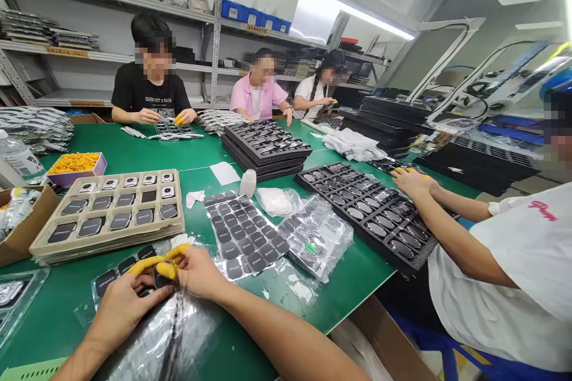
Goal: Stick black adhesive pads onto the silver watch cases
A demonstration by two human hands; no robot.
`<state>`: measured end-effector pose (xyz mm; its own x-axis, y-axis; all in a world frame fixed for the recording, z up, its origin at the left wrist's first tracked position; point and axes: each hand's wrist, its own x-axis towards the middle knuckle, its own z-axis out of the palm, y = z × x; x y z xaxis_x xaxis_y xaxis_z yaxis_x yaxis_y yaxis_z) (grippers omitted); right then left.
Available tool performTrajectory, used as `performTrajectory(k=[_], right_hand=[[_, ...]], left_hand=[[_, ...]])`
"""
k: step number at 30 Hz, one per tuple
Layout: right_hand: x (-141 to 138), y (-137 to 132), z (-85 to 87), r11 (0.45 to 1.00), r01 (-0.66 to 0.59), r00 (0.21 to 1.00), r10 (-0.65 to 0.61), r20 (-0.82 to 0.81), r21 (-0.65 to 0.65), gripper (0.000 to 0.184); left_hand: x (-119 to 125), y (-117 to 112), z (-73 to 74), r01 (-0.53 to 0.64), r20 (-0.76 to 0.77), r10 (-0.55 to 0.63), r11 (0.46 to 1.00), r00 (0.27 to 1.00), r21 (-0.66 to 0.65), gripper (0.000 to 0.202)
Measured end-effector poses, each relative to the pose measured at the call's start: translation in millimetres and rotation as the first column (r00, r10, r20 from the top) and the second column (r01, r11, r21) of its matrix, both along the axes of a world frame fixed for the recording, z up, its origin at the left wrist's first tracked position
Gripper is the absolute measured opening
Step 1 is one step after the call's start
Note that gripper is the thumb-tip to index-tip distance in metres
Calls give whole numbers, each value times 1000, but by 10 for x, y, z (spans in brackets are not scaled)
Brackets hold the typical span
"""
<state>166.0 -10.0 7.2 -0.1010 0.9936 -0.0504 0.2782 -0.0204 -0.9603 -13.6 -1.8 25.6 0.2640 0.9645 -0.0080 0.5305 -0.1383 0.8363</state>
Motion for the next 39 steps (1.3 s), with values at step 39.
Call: performTrajectory(k=[39], right_hand=[[-126, -41, -36, 984, 25, 931, -87, 354, 177, 21]], left_hand=[[307, 1984, 1016, 269, -737, -90, 954, 670, 129, 59]])
